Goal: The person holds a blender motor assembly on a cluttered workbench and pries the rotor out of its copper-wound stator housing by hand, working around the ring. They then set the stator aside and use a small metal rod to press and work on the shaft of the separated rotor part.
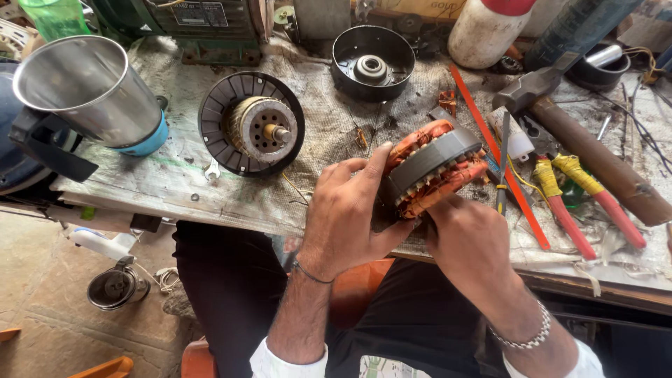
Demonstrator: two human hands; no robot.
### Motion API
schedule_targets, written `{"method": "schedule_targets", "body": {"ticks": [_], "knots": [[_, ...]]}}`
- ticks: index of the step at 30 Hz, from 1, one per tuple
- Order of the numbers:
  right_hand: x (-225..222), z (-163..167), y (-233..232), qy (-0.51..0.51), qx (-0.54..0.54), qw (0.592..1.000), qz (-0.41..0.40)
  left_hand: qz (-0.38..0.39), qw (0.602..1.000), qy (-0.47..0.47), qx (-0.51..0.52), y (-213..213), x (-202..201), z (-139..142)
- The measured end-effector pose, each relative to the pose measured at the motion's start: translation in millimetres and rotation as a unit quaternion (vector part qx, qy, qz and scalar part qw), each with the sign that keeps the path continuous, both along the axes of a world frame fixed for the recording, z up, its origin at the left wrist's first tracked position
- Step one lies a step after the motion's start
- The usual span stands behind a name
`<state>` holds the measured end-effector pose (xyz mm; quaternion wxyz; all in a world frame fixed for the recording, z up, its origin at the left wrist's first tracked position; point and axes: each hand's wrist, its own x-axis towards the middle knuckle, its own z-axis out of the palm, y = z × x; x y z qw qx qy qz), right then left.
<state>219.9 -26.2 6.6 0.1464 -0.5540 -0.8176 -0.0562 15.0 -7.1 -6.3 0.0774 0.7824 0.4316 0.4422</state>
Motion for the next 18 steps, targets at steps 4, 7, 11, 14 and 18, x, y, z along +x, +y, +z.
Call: {"method": "schedule_targets", "body": {"ticks": [4, 7, 11, 14, 18], "knots": [[4.7, 1.2, -1.1, -0.03, -0.047, 0.998, -0.026, 0.005, 1.0, 0.0, -0.001, -2.3, -3.0, 1.1], [4.4, 2.0, 0.9, 0.01, -0.018, 1.0, 0.003, 0.009, 1.0, -0.003, 0.024, -1.3, -2.9, -0.7], [-1.5, 2.3, 0.6, 0.0, -0.007, 1.0, 0.021, 0.016, 0.999, 0.0, 0.038, -0.8, -2.5, -4.3], [-1.6, 6.8, -6.4, 0.001, -0.019, 1.0, 0.005, 0.019, 0.998, 0.004, 0.052, -1.4, -3.4, -5.9], [-3.7, 12.5, -11.6, -0.004, -0.019, 1.0, 0.007, 0.014, 0.999, -0.012, 0.041, -1.8, -4.6, -4.8]]}}
